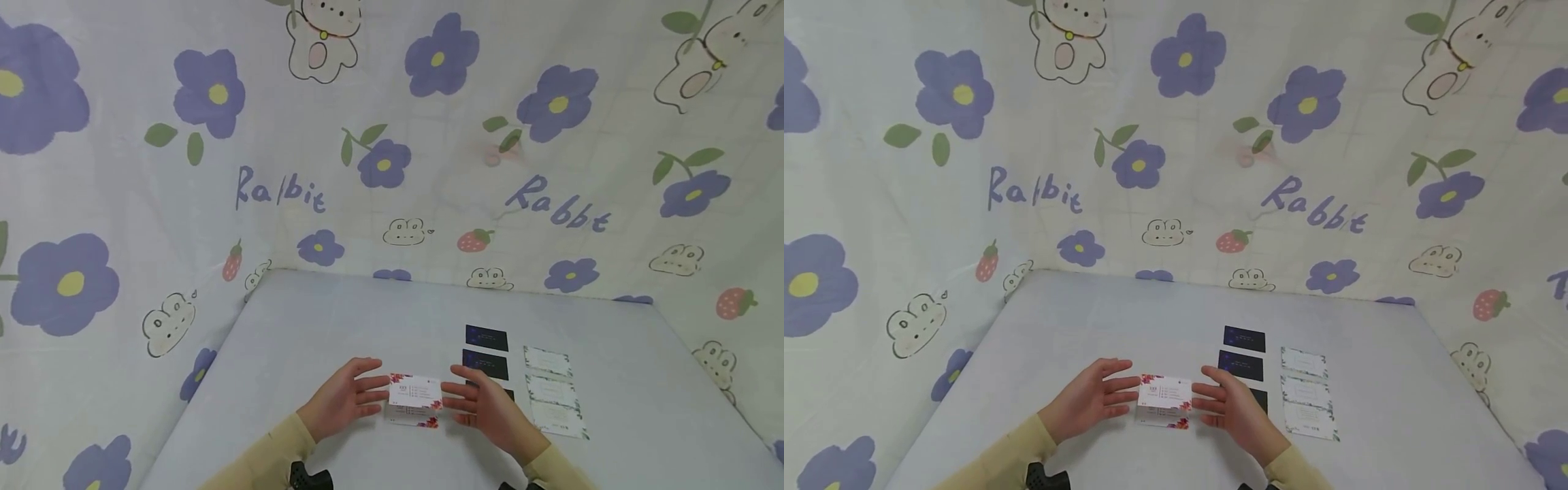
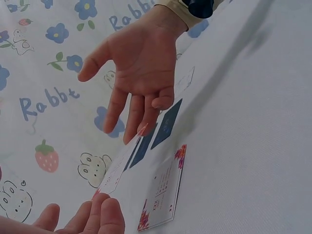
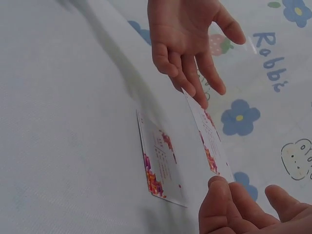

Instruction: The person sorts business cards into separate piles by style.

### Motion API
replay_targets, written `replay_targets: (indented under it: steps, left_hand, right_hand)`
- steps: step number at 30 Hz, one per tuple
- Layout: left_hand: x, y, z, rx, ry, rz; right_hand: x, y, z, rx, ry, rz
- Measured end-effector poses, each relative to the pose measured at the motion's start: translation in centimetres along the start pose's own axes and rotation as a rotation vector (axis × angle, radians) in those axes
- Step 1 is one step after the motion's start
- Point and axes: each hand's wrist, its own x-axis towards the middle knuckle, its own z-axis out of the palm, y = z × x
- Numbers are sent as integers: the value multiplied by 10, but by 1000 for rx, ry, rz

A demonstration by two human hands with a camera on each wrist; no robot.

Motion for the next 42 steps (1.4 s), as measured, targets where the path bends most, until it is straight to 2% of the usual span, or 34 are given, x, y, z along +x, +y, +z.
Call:
replay_targets:
  steps: [16, 27, 35, 42]
  left_hand:
    - [3, -2, 1, 18, 28, -35]
    - [-1, -1, -1, 22, 29, -29]
    - [3, -8, -5, 28, 20, -34]
    - [11, -20, -9, 39, 27, -71]
  right_hand:
    - [1, 7, -1, -9, -11, 4]
    - [3, 7, 4, -34, -9, -12]
    - [5, 11, 6, -76, -2, -9]
    - [10, 19, 7, -92, -1, 6]
